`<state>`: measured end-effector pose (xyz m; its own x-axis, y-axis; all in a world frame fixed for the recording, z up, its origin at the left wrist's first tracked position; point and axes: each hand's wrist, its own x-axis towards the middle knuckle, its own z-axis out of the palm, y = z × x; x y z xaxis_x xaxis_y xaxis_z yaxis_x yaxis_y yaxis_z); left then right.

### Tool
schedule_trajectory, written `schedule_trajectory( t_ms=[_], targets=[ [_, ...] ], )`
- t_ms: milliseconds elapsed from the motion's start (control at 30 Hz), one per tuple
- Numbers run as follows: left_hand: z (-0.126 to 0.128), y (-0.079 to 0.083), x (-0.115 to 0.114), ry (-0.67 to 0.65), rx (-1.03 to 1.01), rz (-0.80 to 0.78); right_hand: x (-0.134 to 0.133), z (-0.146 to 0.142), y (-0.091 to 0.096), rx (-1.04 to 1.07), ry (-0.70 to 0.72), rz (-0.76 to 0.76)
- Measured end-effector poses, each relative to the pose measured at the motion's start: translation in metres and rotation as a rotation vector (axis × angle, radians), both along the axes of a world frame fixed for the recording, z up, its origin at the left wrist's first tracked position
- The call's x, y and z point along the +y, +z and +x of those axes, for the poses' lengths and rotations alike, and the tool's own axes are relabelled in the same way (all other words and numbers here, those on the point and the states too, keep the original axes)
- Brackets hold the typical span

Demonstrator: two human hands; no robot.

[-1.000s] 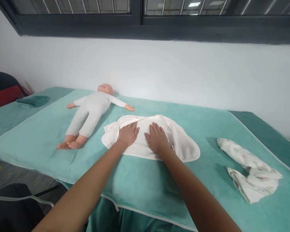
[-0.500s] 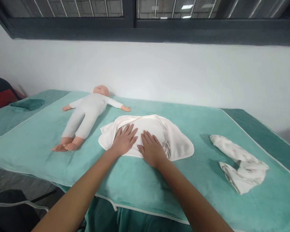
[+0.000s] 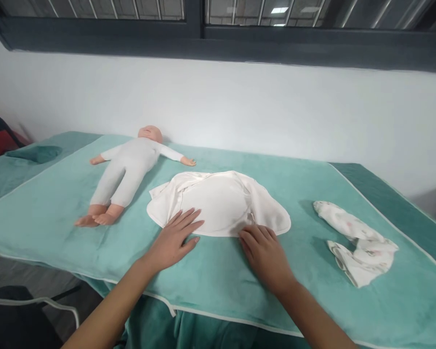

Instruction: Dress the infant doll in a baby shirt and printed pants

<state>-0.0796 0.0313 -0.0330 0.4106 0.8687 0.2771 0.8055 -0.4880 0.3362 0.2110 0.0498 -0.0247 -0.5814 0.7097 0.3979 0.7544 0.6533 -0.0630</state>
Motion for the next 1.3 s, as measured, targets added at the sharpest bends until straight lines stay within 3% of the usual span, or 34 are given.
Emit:
schedule_trajectory(
  t_ms=[267, 467, 567, 700, 767, 900, 1000, 1300],
  targets=[
    [0.001, 0.006, -0.004, 0.013, -0.126, -0.015, 0.006, -0.009, 0.0, -0.091, -0.07, -0.062],
    [0.002, 0.007, -0.004, 0.051, -0.195, -0.008, 0.001, -0.008, 0.013, 0.015, -0.049, -0.226],
    [0.003, 0.008, -0.003, 0.061, -0.207, -0.012, 0.019, 0.008, 0.022, 0.194, -0.142, -0.248],
    [0.002, 0.009, -0.003, 0.056, -0.202, -0.023, 0.065, 0.052, 0.019, 0.361, -0.491, -0.097],
    [0.002, 0.009, -0.003, 0.061, -0.207, -0.025, 0.084, 0.073, 0.014, 0.327, -0.633, -0.163],
    [0.002, 0.008, -0.003, 0.064, -0.218, -0.028, 0.1, 0.092, 0.011, 0.243, -0.663, -0.436],
    [0.002, 0.007, -0.002, 0.065, -0.217, -0.022, 0.102, 0.092, 0.017, 0.227, -0.609, -0.505],
    [0.002, 0.005, -0.002, 0.058, -0.222, -0.018, 0.138, 0.102, 0.028, 0.581, -0.794, -0.344]
  ],
)
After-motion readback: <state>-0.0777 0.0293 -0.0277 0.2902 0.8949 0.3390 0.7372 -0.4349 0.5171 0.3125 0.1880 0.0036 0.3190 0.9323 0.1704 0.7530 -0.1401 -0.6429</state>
